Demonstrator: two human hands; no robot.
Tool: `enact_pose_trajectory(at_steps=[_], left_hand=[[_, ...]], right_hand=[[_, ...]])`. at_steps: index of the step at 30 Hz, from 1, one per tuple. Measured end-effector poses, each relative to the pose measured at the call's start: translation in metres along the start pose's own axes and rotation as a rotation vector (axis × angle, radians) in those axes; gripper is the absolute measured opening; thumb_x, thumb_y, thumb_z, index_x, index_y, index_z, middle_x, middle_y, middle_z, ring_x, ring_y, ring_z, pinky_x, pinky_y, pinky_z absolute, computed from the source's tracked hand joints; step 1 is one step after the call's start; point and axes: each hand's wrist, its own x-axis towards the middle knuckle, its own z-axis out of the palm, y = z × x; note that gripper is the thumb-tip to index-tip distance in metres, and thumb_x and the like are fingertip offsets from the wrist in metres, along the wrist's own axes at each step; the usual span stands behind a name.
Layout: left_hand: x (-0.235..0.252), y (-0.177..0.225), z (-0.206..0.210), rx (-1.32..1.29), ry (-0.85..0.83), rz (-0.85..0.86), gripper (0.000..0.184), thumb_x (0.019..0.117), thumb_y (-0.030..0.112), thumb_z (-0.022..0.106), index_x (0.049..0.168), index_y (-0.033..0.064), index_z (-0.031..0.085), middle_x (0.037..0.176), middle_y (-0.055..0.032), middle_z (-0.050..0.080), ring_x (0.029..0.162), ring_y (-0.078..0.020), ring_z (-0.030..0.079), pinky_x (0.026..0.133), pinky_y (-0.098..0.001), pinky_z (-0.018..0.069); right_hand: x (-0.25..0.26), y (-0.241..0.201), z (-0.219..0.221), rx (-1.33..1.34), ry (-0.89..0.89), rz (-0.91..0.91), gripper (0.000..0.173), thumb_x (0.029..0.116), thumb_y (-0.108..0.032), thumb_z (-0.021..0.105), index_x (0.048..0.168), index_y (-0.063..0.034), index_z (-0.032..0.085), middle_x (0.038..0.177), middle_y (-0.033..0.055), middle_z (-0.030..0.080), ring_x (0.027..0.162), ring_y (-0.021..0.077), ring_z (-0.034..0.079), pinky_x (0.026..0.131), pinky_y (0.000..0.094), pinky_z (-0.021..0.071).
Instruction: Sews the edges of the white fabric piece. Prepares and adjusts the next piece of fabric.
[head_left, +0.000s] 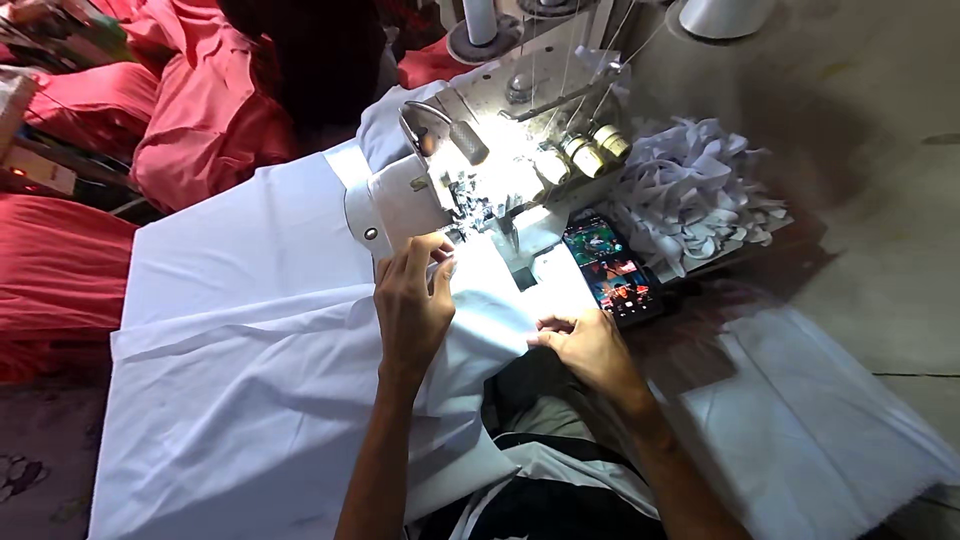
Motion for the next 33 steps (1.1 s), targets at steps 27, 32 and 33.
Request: enact_pose_trajectory(at_steps=[27,32,33], left_hand=[[-0.013,0.014,0.003,0.26,-0.101,0.248,0.023,0.0952,0.006,0.058,0.107,0.0082,0.077,0.121,-0.0107,0.07,0.107,-0.0276,0.066,0.089,-0.0407,0.0536],[-0.012,0.032,0.007,0.324,-0.124,0.203,0.022,0.094,0.007,0.057,0.103,0.0034,0.076,0.098,-0.0125,0.068,0.093,-0.0281,0.066,0.076,-0.0379,0.0551],[-0.013,0.033,0.01,0.341,-0.114,0.193,0.022,0.0944,0.008,0.056,0.103,0.0029,0.076,0.096,-0.0124,0.068,0.092,-0.0284,0.065,0.075,-0.0382,0.054]], right_hand=[[0.002,0.003,-0.001,0.014,-0.072,-0.013,0.019,0.0831,-0.022,0.082,0.1,-0.0142,0.076,0.087,-0.0046,0.075,0.076,0.0041,0.068,0.074,0.0277,0.0558],[0.002,0.003,-0.005,0.051,-0.105,-0.037,0.02,0.091,-0.035,0.074,0.099,-0.0173,0.077,0.09,-0.0062,0.075,0.081,0.0011,0.069,0.076,0.0251,0.0564],[0.002,0.003,-0.005,0.06,-0.102,-0.049,0.022,0.0924,-0.039,0.071,0.098,-0.0184,0.078,0.09,-0.0069,0.075,0.081,0.0005,0.068,0.076,0.0252,0.0563]])
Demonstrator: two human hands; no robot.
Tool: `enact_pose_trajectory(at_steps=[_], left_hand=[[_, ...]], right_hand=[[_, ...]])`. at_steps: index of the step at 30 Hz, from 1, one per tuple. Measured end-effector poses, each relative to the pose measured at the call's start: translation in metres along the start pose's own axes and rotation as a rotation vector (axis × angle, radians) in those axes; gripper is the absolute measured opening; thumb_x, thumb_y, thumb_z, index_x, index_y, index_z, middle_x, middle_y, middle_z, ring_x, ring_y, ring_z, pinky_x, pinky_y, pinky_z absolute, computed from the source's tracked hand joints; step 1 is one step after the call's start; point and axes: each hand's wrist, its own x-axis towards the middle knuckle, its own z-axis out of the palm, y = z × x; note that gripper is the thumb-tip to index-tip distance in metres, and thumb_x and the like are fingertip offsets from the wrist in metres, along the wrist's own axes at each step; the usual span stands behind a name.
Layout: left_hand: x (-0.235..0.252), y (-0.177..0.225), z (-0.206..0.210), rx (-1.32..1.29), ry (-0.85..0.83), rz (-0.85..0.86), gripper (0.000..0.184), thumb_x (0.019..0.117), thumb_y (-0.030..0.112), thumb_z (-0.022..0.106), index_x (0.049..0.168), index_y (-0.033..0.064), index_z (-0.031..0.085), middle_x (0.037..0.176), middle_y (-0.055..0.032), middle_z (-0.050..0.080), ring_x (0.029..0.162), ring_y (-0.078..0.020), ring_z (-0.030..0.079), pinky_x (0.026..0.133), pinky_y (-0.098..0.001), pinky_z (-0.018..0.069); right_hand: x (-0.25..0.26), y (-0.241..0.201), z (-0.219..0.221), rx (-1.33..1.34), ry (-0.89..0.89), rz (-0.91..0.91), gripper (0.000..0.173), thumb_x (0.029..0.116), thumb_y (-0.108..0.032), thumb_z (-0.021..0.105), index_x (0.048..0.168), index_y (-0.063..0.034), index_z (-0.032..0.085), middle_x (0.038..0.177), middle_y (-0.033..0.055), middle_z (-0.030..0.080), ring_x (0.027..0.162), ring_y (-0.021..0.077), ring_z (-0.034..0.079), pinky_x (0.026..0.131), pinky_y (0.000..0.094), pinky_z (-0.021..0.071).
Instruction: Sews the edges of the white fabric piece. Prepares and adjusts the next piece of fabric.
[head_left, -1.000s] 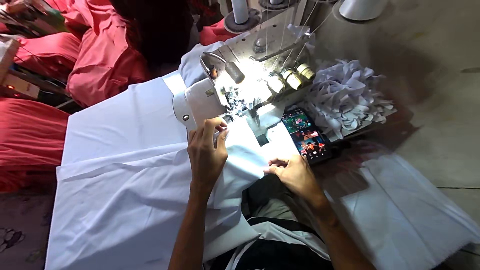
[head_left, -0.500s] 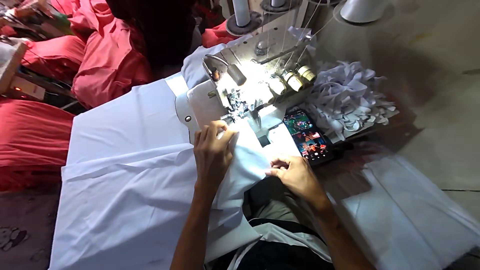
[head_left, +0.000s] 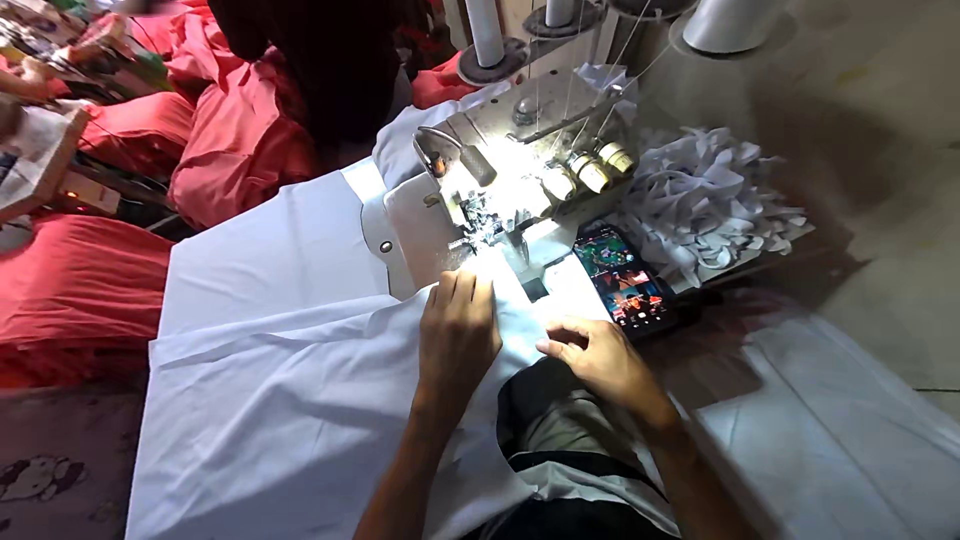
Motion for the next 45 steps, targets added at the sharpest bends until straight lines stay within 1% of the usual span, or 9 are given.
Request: enact_pose_trajectory(at_steps=[5,9,16,21,27,35,40,42,45], left_hand=[[-0.001,0.008,0.006,0.019,0.036,-0.079,0.023,0.0978,0.016,0.056,0.101,0.0042,0.076,0.094,-0.0119,0.068,0.093,-0.0284,0.065,0.078,-0.0376,0.053],[-0.001,0.01,0.005,0.01,0.061,-0.102,0.022,0.0953,0.015,0.058,0.098,0.0059,0.078,0.094,-0.0109,0.071,0.094,-0.028,0.067,0.079,-0.0367,0.054],[-0.007,0.008,0.001,0.011,0.051,-0.178,0.024,0.0952,0.018,0.058,0.096,0.0075,0.079,0.087,-0.0102,0.063,0.089,-0.026,0.061,0.074,-0.034,0.0493],[-0.007,0.002,-0.004,-0.071,0.03,-0.225,0.025,0.0962,0.02,0.057,0.1,0.0096,0.08,0.107,-0.0135,0.067,0.094,-0.0242,0.059,0.08,-0.0325,0.0485],[-0.01,-0.001,-0.004,-0.093,0.004,-0.234,0.031,0.0984,0.021,0.054,0.106,0.007,0.08,0.123,-0.0144,0.07,0.105,-0.0276,0.062,0.089,-0.0367,0.0488],[-0.006,-0.001,0.002,-0.162,-0.037,-0.201,0.033,0.1005,0.021,0.05,0.086,0.0069,0.076,0.136,-0.0157,0.064,0.118,-0.0325,0.058,0.098,-0.0424,0.0459],[-0.006,0.001,0.004,-0.169,-0.06,-0.197,0.034,0.1024,0.021,0.048,0.1,0.0049,0.078,0.145,-0.0135,0.058,0.128,-0.033,0.053,0.105,-0.0449,0.0425],[-0.007,0.001,0.004,-0.176,-0.066,-0.193,0.035,0.1035,0.022,0.047,0.103,0.0043,0.077,0.148,-0.0127,0.055,0.13,-0.0324,0.052,0.106,-0.0449,0.0415],[-0.01,-0.001,0.004,-0.183,-0.083,-0.188,0.036,0.1047,0.023,0.046,0.11,0.0033,0.075,0.152,-0.0118,0.052,0.133,-0.0314,0.049,0.108,-0.0441,0.0398]], right_hand=[[0.001,0.002,0.005,0.027,0.076,-0.003,0.019,0.0929,-0.036,0.071,0.089,-0.0204,0.08,0.084,-0.0088,0.075,0.078,-0.0006,0.068,0.074,0.0273,0.0563],[0.0,0.0,0.008,0.081,0.11,0.019,0.012,0.0894,-0.03,0.076,0.086,-0.0195,0.08,0.082,-0.0095,0.075,0.076,-0.0028,0.068,0.071,0.0216,0.0566],[-0.003,-0.001,0.015,0.069,0.166,-0.009,0.01,0.0875,-0.029,0.076,0.084,-0.0206,0.08,0.081,-0.0113,0.076,0.075,-0.004,0.069,0.069,0.0189,0.057],[-0.005,-0.001,0.016,0.077,0.171,-0.072,0.011,0.0873,-0.028,0.075,0.086,-0.0183,0.08,0.084,-0.0103,0.076,0.077,-0.0047,0.069,0.07,0.0153,0.0577],[-0.011,0.0,0.013,0.138,0.126,-0.117,0.014,0.0888,-0.03,0.075,0.087,-0.0165,0.08,0.084,-0.0095,0.075,0.074,-0.0063,0.066,0.067,0.0107,0.054],[-0.02,0.003,0.014,0.225,0.134,-0.132,0.014,0.0909,-0.028,0.074,0.09,-0.0147,0.079,0.083,-0.0082,0.074,0.069,-0.0043,0.065,0.063,0.0116,0.0536],[-0.018,0.004,0.013,0.201,0.134,-0.109,0.016,0.0921,-0.028,0.073,0.093,-0.0139,0.079,0.082,-0.008,0.074,0.069,-0.0053,0.064,0.064,0.0112,0.0526],[-0.018,0.006,0.011,0.17,0.108,-0.103,0.017,0.0944,-0.027,0.07,0.096,-0.0125,0.078,0.085,-0.0066,0.074,0.075,-0.0055,0.066,0.069,0.0116,0.054],[-0.02,0.01,0.004,0.145,0.04,-0.097,0.023,0.1028,-0.022,0.057,0.104,-0.0108,0.077,0.094,-0.0054,0.075,0.085,-0.0069,0.066,0.079,0.012,0.0537]])
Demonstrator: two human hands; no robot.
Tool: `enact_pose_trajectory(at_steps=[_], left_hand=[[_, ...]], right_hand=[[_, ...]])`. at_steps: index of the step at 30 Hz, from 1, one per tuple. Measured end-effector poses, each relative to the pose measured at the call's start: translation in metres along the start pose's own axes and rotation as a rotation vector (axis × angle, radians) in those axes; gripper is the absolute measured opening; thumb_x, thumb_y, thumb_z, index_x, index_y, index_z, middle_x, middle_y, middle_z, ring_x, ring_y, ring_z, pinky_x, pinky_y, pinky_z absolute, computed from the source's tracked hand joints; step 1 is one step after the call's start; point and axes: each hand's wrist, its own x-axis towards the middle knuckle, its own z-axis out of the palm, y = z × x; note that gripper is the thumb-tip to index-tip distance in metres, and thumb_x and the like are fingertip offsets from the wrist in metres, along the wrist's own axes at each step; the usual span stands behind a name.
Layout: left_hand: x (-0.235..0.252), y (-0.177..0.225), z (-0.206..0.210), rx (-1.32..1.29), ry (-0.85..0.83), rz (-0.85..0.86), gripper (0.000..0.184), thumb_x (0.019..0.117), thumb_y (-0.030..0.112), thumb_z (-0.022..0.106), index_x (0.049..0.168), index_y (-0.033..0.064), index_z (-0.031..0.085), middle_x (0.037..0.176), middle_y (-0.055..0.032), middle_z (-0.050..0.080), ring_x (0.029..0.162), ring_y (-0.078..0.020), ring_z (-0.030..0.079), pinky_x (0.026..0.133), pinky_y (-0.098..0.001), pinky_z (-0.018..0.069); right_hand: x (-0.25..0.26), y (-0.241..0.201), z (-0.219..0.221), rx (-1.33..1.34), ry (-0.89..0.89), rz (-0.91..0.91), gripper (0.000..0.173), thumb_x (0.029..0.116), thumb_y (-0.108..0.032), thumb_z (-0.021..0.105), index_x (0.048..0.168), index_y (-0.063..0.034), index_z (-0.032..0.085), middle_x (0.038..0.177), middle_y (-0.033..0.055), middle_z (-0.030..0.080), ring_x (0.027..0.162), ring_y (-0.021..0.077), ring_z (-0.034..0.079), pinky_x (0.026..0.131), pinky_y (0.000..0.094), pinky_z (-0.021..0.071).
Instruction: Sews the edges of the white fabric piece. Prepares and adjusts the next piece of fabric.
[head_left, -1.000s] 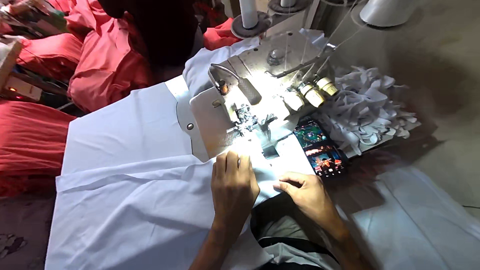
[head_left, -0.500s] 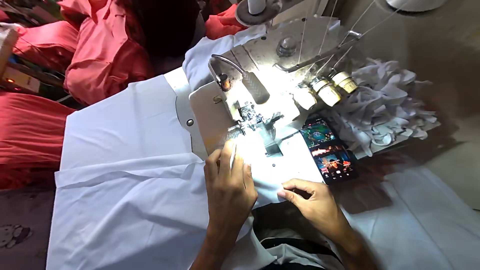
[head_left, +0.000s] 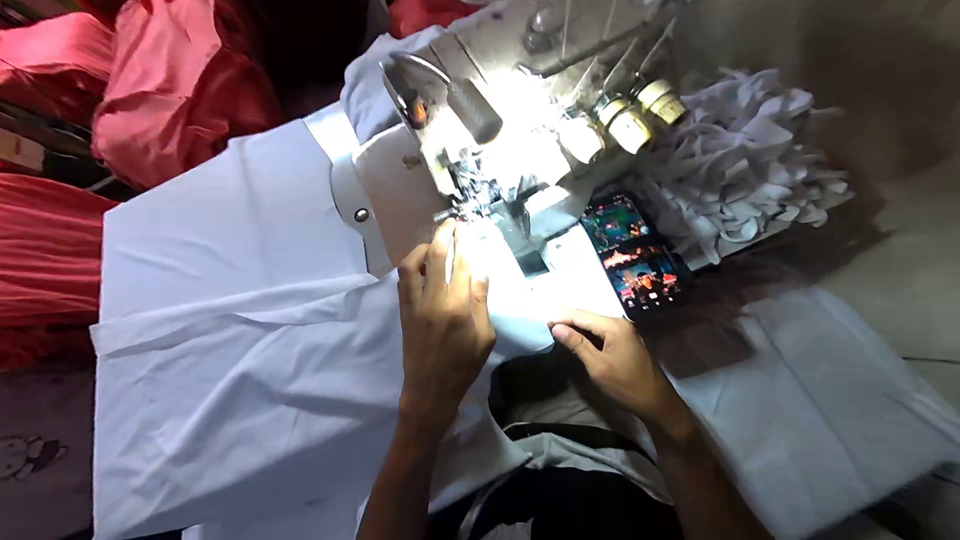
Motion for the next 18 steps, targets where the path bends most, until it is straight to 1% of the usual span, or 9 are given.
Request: enact_pose_trajectory(at_steps=[2,3,5,8,9,11,13,15,18], left_hand=[[0.001,-0.002,-0.001,-0.008,0.006,0.017,0.036,0.1051,0.023,0.047,0.113,0.0024,0.075,0.151,-0.0126,0.052,0.132,-0.0315,0.049,0.108,-0.0435,0.0389],[0.001,-0.003,-0.001,-0.013,0.01,0.024,0.035,0.1049,0.023,0.047,0.112,0.0021,0.075,0.151,-0.0131,0.053,0.132,-0.0316,0.049,0.108,-0.0433,0.0388],[0.001,-0.004,-0.002,-0.023,0.014,0.036,0.034,0.1044,0.022,0.048,0.107,0.0019,0.075,0.15,-0.0136,0.053,0.132,-0.032,0.049,0.109,-0.0436,0.038],[0.002,-0.005,-0.001,-0.03,0.017,0.048,0.034,0.1041,0.022,0.048,0.102,0.0016,0.075,0.151,-0.0145,0.052,0.132,-0.0329,0.048,0.109,-0.0441,0.0374],[0.002,-0.005,-0.002,-0.03,0.015,0.05,0.034,0.1043,0.022,0.048,0.103,0.0018,0.075,0.151,-0.0143,0.053,0.132,-0.0329,0.048,0.109,-0.0441,0.0371],[0.002,-0.006,-0.003,-0.027,0.009,0.046,0.034,0.1042,0.022,0.048,0.105,0.0025,0.076,0.15,-0.0136,0.053,0.132,-0.0327,0.048,0.109,-0.0439,0.0372],[0.003,-0.006,-0.003,-0.035,0.003,0.044,0.034,0.104,0.022,0.048,0.105,0.0022,0.075,0.15,-0.0133,0.053,0.134,-0.0325,0.047,0.11,-0.0439,0.0374],[0.003,-0.007,-0.003,-0.041,0.009,0.046,0.033,0.1034,0.023,0.049,0.101,0.0024,0.075,0.15,-0.013,0.053,0.134,-0.0323,0.047,0.11,-0.0438,0.0377],[0.002,-0.007,-0.002,-0.044,0.015,0.055,0.032,0.103,0.023,0.05,0.101,0.0021,0.075,0.149,-0.0132,0.053,0.133,-0.0325,0.048,0.109,-0.0436,0.0383]], right_hand=[[0.002,0.001,-0.002,0.062,-0.011,0.014,0.026,0.1046,-0.018,0.051,0.105,-0.0102,0.076,0.091,-0.0066,0.072,0.073,-0.0073,0.059,0.068,0.0111,0.0497],[0.002,0.001,-0.002,0.092,-0.014,0.014,0.027,0.1048,-0.017,0.05,0.106,-0.0096,0.076,0.09,-0.0066,0.071,0.069,-0.0069,0.058,0.065,0.0111,0.0487],[0.004,0.002,-0.002,0.104,-0.015,-0.001,0.025,0.1044,-0.017,0.052,0.106,-0.0088,0.076,0.089,-0.0055,0.071,0.07,-0.0056,0.058,0.065,0.0118,0.0492],[0.007,-0.002,0.0,0.058,-0.023,0.022,0.02,0.0995,-0.025,0.065,0.103,-0.0087,0.076,0.091,-0.0034,0.074,0.078,-0.0041,0.066,0.073,0.0135,0.0549],[0.008,-0.005,0.002,0.035,-0.015,0.06,0.018,0.0959,-0.027,0.07,0.1,-0.0102,0.077,0.088,-0.0042,0.074,0.075,-0.0038,0.066,0.071,0.014,0.0546],[0.01,-0.008,0.008,-0.026,0.029,0.126,0.016,0.0876,-0.029,0.078,0.093,-0.0139,0.077,0.08,-0.0073,0.071,0.068,-0.0033,0.06,0.064,0.0157,0.0496],[0.012,-0.008,0.012,-0.075,0.06,0.137,0.015,0.0835,-0.028,0.082,0.091,-0.0153,0.076,0.078,-0.0083,0.071,0.065,-0.0026,0.059,0.062,0.0176,0.0486],[0.013,-0.009,0.013,-0.085,0.067,0.152,0.018,0.0815,-0.024,0.083,0.095,-0.0152,0.076,0.08,-0.0085,0.072,0.065,-0.0022,0.06,0.062,0.018,0.0493],[0.013,-0.011,0.015,-0.082,0.071,0.176,0.028,0.0786,-0.019,0.085,0.103,-0.0152,0.073,0.079,-0.01,0.07,0.062,-0.0017,0.057,0.06,0.0179,0.0466]])
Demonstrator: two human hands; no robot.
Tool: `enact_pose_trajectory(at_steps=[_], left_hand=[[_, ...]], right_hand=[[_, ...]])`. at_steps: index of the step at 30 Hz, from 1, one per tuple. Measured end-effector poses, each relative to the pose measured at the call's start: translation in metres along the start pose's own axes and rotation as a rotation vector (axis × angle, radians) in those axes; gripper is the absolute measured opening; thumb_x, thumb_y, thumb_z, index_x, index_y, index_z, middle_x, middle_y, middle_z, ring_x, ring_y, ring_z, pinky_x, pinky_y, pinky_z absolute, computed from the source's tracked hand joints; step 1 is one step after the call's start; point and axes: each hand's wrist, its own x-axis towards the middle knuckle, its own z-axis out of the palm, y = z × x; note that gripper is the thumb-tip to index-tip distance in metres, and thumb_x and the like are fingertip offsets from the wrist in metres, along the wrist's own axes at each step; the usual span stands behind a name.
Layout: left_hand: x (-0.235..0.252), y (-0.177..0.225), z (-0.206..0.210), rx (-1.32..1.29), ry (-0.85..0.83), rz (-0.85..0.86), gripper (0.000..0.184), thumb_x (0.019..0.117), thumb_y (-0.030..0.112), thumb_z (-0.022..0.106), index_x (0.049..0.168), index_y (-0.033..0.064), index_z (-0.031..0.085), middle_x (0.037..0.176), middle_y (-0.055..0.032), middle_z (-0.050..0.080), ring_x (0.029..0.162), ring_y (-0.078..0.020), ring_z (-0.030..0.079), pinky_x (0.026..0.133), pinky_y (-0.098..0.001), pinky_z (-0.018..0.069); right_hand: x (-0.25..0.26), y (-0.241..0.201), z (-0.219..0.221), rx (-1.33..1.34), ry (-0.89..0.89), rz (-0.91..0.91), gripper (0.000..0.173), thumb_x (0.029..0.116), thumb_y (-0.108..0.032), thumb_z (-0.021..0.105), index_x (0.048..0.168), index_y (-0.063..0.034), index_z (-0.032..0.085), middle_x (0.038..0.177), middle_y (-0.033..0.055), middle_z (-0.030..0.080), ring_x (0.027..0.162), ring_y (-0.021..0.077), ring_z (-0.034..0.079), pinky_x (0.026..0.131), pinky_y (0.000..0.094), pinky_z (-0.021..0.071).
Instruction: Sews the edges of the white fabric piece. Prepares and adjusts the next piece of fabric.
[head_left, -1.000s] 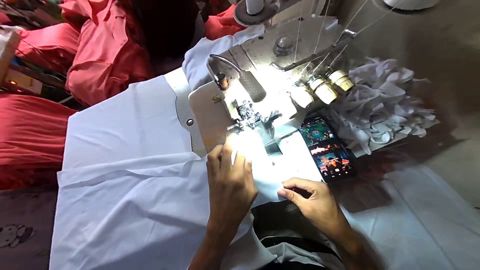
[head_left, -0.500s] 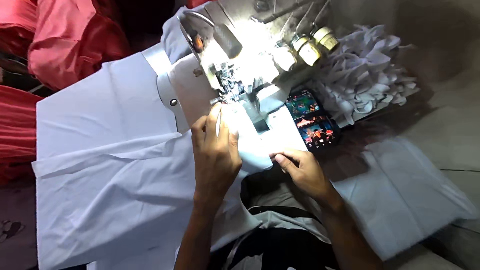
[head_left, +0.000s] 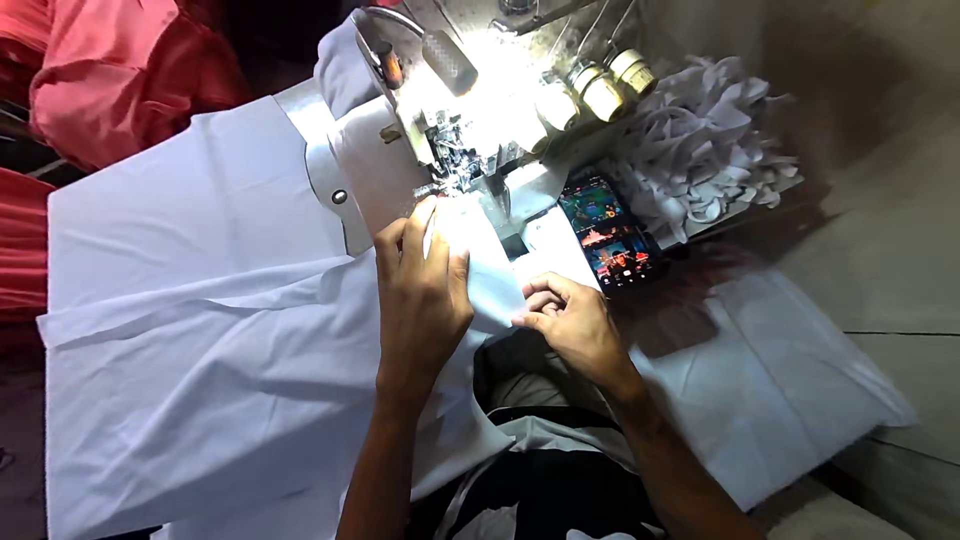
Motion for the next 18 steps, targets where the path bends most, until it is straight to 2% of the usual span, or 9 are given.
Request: enact_pose_trajectory(at_steps=[5,8,11,15,18], left_hand=[[0.0001,0.0005,0.0006,0.008,0.002,-0.006,0.033,0.1036,0.024,0.05,0.103,0.003,0.075,0.15,-0.012,0.053,0.133,-0.0321,0.048,0.109,-0.0446,0.0384],[-0.0005,0.0007,-0.0003,0.011,-0.001,-0.006,0.035,0.1035,0.024,0.049,0.111,0.0015,0.075,0.15,-0.0135,0.053,0.133,-0.0328,0.048,0.109,-0.0449,0.0381],[-0.0012,0.0005,0.0004,0.006,0.004,-0.007,0.034,0.1032,0.024,0.05,0.107,0.0006,0.075,0.149,-0.0144,0.053,0.133,-0.0331,0.048,0.109,-0.0445,0.0382],[-0.0012,0.0003,0.0004,-0.007,0.004,-0.008,0.033,0.1031,0.023,0.05,0.107,0.0011,0.075,0.149,-0.0142,0.053,0.134,-0.0332,0.047,0.11,-0.044,0.038],[-0.0009,-0.0001,0.0,-0.011,0.003,-0.005,0.033,0.1032,0.023,0.05,0.109,0.0015,0.075,0.15,-0.0139,0.053,0.133,-0.033,0.047,0.11,-0.0439,0.0379]], right_hand=[[0.0008,0.0021,0.0014,0.004,0.022,-0.037,0.037,0.0757,-0.021,0.088,0.108,-0.0175,0.069,0.076,-0.0119,0.069,0.061,-0.001,0.056,0.058,0.0188,0.0449],[0.0002,0.0024,0.0013,-0.004,0.026,-0.045,0.039,0.0755,-0.022,0.088,0.109,-0.017,0.068,0.077,-0.012,0.069,0.061,-0.0005,0.055,0.059,0.0198,0.0445],[-0.0006,0.002,0.001,-0.006,0.029,-0.038,0.04,0.0749,-0.022,0.088,0.109,-0.0176,0.069,0.077,-0.0123,0.069,0.061,-0.0008,0.055,0.059,0.0195,0.0446],[-0.0006,0.0027,0.0009,-0.008,0.033,-0.037,0.042,0.0731,-0.021,0.09,0.11,-0.0178,0.069,0.076,-0.0121,0.07,0.062,-0.0007,0.056,0.059,0.0196,0.045],[-0.0009,0.0022,0.0012,0.009,0.042,-0.043,0.043,0.0715,-0.021,0.091,0.108,-0.0165,0.069,0.076,-0.0124,0.069,0.06,-0.002,0.053,0.057,0.018,0.0422]])
